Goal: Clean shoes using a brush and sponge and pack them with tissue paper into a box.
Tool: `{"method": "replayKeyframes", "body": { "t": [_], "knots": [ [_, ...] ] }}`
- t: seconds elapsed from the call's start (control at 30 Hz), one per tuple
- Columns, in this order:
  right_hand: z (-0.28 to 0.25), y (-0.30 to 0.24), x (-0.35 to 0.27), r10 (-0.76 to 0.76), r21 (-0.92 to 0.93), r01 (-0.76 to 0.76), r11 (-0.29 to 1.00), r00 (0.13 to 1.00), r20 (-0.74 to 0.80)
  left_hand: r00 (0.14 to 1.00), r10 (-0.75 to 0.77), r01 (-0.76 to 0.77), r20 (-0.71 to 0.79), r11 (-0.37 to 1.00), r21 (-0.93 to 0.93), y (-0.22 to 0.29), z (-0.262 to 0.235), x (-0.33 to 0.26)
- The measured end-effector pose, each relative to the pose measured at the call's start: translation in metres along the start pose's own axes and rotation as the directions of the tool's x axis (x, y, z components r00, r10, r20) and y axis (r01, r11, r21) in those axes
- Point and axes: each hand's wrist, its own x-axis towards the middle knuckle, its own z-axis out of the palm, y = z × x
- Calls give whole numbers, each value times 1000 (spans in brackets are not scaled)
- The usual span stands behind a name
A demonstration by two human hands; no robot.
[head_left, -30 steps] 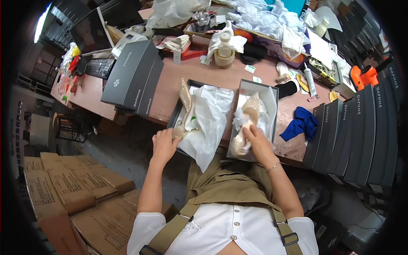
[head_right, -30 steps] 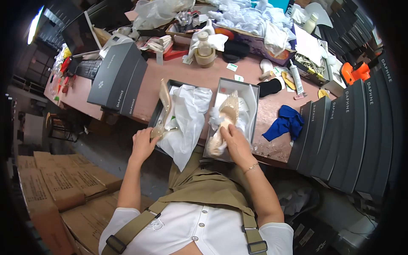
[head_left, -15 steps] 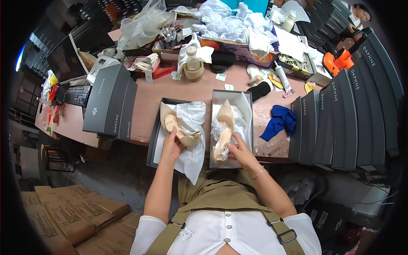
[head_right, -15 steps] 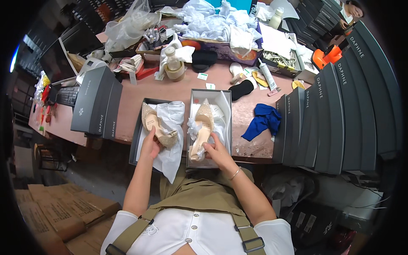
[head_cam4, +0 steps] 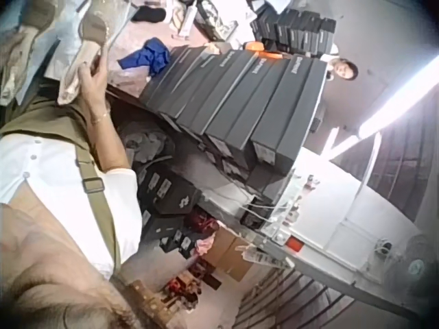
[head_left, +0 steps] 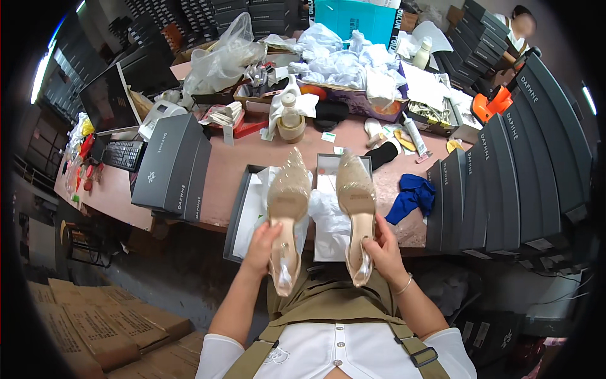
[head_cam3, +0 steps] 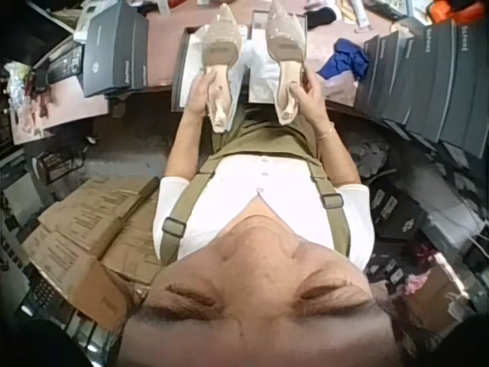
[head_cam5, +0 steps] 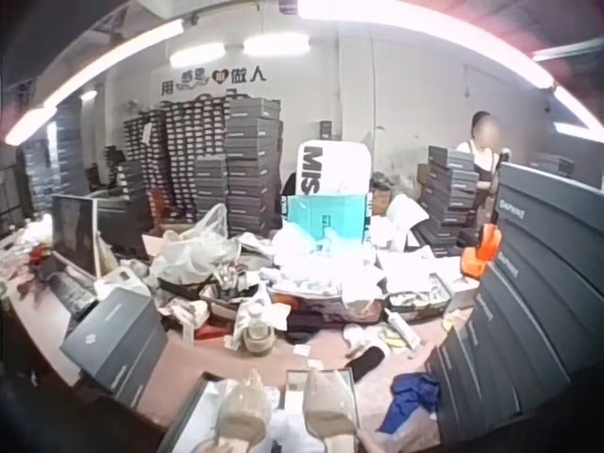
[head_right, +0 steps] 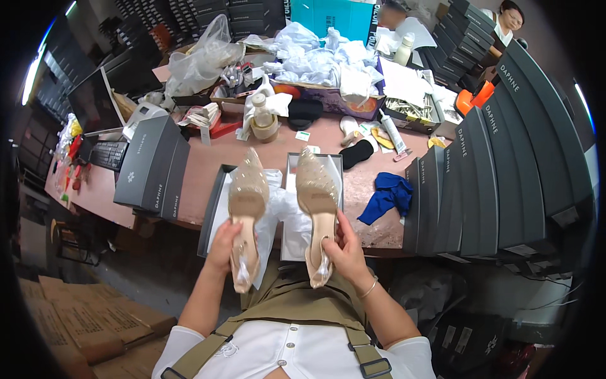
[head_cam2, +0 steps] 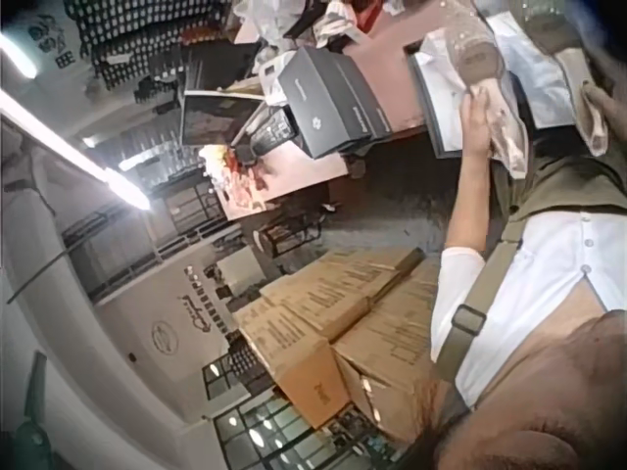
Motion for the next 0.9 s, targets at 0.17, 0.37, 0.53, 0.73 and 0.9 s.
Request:
{"method": "replayKeyframes", "body": {
  "t": [0.17,0.37,0.53,0.73,0.9],
  "knots": [
    [-3,15,-33,-72,-298,76,952,997,25,998,-12,14,-65,1000,24,-34,15,-34],
    [5,22,-43,-137,-489,155,858,988,72,995,89,-84,-33,987,135,-56,5,-47],
    [12,23,-44,-278,-603,295,741,953,123,992,110,-95,-70,978,184,-58,-2,-50],
    [16,23,-45,-351,-677,347,649,926,137,979,172,-134,-108,947,291,-57,0,-54],
    [16,24,-45,-371,-690,366,624,917,150,952,262,-167,-156,875,455,-56,1,-58]
  ]
}}
